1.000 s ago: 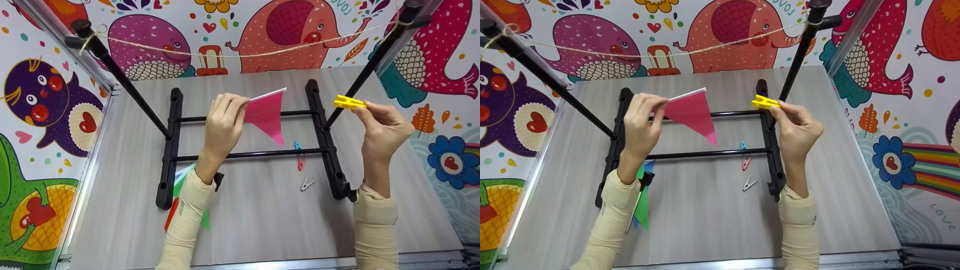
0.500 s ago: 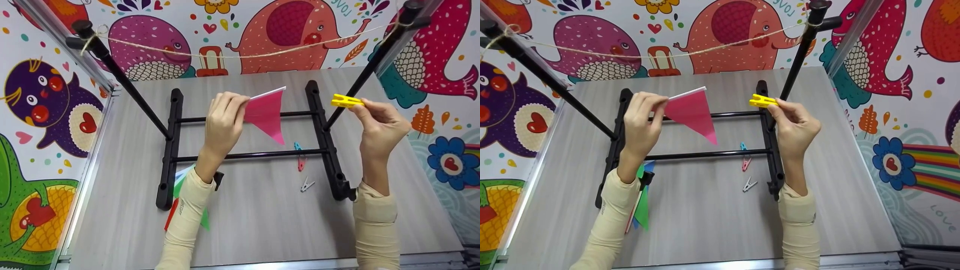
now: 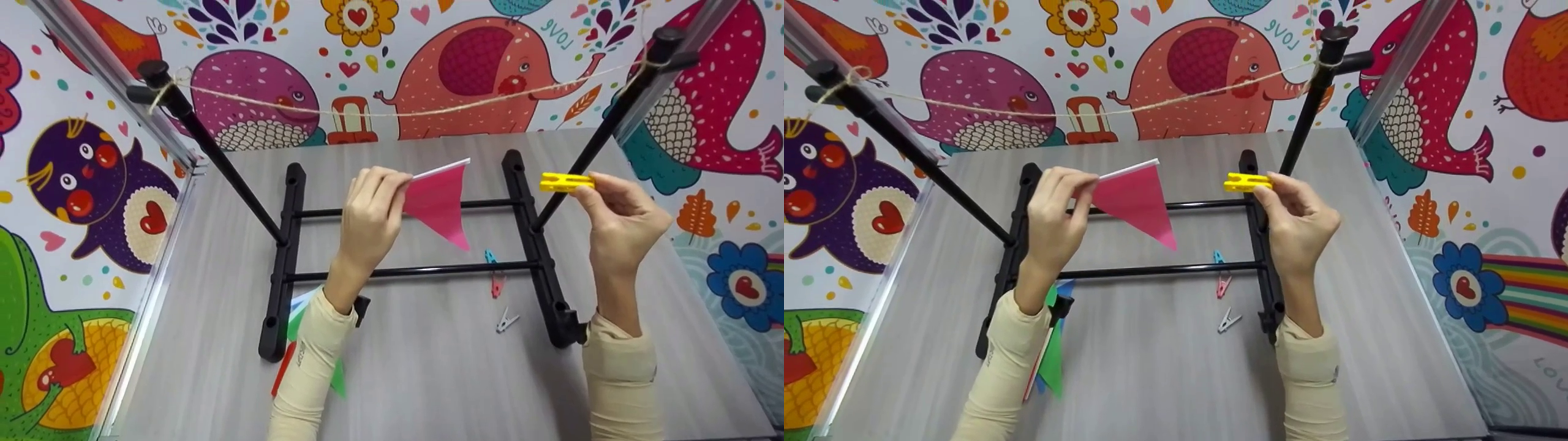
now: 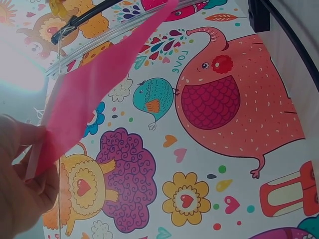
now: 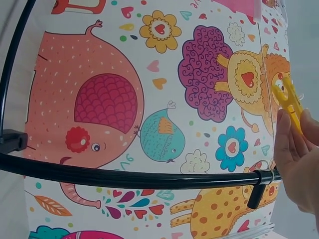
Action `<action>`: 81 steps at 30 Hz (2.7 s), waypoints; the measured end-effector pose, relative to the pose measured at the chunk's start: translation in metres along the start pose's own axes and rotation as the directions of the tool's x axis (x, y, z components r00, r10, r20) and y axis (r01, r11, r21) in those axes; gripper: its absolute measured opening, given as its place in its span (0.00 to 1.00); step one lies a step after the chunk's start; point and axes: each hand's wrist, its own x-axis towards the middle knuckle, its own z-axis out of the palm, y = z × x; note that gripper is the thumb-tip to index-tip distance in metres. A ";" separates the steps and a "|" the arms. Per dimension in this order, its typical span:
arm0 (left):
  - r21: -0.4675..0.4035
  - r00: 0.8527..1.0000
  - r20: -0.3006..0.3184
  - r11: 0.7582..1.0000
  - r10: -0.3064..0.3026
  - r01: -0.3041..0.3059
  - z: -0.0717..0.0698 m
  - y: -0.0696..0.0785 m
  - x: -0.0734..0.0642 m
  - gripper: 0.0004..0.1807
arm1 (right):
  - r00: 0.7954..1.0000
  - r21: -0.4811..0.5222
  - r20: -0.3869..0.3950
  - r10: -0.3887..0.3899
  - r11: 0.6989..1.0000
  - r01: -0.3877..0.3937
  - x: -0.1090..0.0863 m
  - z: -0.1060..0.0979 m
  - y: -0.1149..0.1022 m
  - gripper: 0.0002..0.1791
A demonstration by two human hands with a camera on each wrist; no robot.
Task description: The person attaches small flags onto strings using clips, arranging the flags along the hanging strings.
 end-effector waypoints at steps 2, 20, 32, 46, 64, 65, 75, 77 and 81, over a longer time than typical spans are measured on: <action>0.001 1.000 0.006 1.000 -0.004 0.004 0.001 0.001 -0.004 0.04 | 1.000 -0.022 0.008 0.000 1.000 0.001 -0.003 -0.002 -0.001 0.10; 0.000 1.000 0.013 1.000 0.007 -0.007 0.005 0.005 -0.003 0.04 | 0.997 -0.032 0.062 -0.046 0.998 0.048 0.000 -0.006 0.009 0.08; 0.010 0.999 0.017 1.000 0.029 -0.029 0.008 -0.001 0.013 0.04 | 1.000 0.028 0.019 -0.012 1.000 0.011 0.011 0.010 -0.002 0.08; -0.004 0.999 0.012 0.999 0.048 -0.048 0.011 0.001 0.018 0.04 | 1.000 0.076 0.026 -0.002 0.997 0.000 0.017 0.011 -0.005 0.07; -0.020 0.997 -0.008 0.997 0.072 -0.073 0.014 0.003 0.035 0.04 | 0.997 0.005 0.058 -0.060 0.998 0.060 0.026 0.011 0.004 0.08; -0.021 0.997 -0.007 0.997 0.073 -0.073 0.014 0.003 0.036 0.05 | 0.997 0.004 0.059 -0.058 0.998 0.058 0.027 0.011 0.004 0.08; -0.029 0.997 -0.012 0.997 0.078 -0.078 0.018 0.004 0.039 0.06 | 0.997 -0.007 0.067 -0.031 0.999 0.031 0.027 0.013 0.001 0.08; -0.032 0.997 -0.016 0.996 0.082 -0.082 0.018 0.004 0.040 0.06 | 0.997 0.013 0.066 -0.032 0.999 0.031 0.028 0.014 0.000 0.08; -0.038 0.996 -0.023 0.995 0.088 -0.089 0.017 0.004 0.043 0.05 | 0.997 0.017 0.068 -0.048 0.999 0.047 0.030 0.015 0.001 0.07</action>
